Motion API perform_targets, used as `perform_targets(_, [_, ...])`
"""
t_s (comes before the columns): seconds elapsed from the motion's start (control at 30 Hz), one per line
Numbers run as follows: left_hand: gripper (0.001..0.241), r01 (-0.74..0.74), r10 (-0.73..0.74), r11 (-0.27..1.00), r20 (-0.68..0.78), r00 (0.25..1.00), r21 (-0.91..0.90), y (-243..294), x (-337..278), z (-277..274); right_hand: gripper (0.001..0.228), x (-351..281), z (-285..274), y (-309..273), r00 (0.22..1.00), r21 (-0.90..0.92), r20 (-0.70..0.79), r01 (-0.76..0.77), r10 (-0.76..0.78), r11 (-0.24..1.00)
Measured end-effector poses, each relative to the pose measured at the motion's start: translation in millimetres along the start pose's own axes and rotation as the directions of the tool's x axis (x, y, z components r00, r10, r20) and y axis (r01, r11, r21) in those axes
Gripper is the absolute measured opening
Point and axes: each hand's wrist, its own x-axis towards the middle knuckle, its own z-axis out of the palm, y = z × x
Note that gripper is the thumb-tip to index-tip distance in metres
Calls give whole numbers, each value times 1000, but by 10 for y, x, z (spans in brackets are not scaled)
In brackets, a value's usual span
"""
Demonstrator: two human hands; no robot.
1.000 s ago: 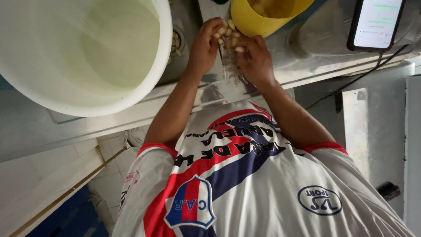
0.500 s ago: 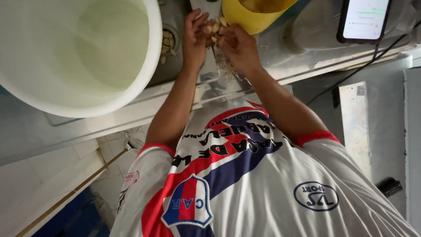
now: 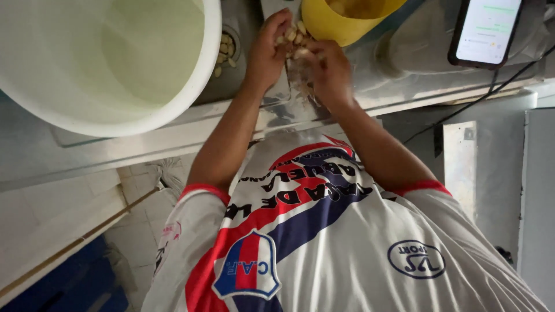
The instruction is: Peeling individual garlic cloves by hand over a sink.
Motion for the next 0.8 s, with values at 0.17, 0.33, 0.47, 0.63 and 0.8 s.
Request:
perform_targets(0.17, [55,-140,113,941,104,988,307,624,317,-81,15,-275,-279,251,999,84,33,-39,37,996])
perform_targets(0.33, [41,-120,104,973,93,990,196,606,445,-17,12,-332,-323,385,997,112,-32,77,-74,991])
perform_targets(0.47, [35,-83,74,921,38,997,381,804,336,33,15,-318,-311,393,999,202,-32,41,-35,979])
perform_targets(0.63, [35,-51,57,904,-2,998,424,889,91,216,24,-329,-328,407,997,247,-11,-71,76,966])
perform_targets(0.8, [23,94,-132,929,82,988,358,1042,-145,310,15,-322,-376,378,993,219,20,-115,113,969])
